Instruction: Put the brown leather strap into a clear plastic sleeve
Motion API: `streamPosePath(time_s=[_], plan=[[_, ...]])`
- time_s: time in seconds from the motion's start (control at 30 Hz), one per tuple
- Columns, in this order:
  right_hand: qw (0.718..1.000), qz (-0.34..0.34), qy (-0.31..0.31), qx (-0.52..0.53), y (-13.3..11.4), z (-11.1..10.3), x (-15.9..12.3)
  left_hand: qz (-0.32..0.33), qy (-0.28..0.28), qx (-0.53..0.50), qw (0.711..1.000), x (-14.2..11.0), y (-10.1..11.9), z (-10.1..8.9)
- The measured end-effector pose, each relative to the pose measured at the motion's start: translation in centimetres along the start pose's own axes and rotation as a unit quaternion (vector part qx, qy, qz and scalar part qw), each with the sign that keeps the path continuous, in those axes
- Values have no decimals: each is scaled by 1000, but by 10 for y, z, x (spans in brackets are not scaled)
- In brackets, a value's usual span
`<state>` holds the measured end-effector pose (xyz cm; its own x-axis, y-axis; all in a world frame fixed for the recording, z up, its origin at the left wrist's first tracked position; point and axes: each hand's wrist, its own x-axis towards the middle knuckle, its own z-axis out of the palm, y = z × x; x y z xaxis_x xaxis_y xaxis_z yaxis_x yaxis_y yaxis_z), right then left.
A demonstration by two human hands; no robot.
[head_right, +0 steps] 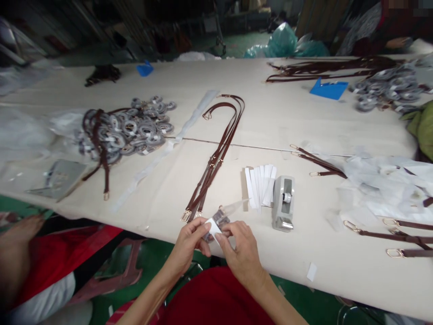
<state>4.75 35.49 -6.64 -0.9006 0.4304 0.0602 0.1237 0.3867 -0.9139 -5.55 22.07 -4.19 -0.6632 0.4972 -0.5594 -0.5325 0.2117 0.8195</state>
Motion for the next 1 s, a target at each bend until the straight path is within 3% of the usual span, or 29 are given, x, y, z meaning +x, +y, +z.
streamPosePath(time_s=[0.1, 0.27, 0.37, 0.43, 0.5, 0.57, 0.67, 0.87, 1.0], plan=[[999, 13, -21, -27, 2, 14, 3, 7, 20, 2, 1000, 1, 0, 4], [989, -107, -15, -97, 5, 24, 8, -21, 55, -31, 998, 10, -13, 11], [973, -166, -88, -133, 9, 11, -1, -47, 68, -55, 995, 18, -15, 8], [977, -89, -145, -129, 18, -10, -16, -55, 82, -62, 993, 24, -9, 1], [978, 46, -166, -115, 32, -38, -37, -59, 97, -64, 992, 28, -1, -9], [971, 132, -155, -127, 46, -66, -58, -61, 104, -67, 990, 30, 6, -16], [962, 199, -96, -158, 66, -97, -74, -67, 118, -69, 988, 31, 9, -20], [939, 281, 117, -162, 98, -115, -37, -74, 95, -44, 992, 31, -2, -12], [928, 307, 165, -130, 117, -111, -8, -75, 94, -37, 992, 30, -5, -12]])
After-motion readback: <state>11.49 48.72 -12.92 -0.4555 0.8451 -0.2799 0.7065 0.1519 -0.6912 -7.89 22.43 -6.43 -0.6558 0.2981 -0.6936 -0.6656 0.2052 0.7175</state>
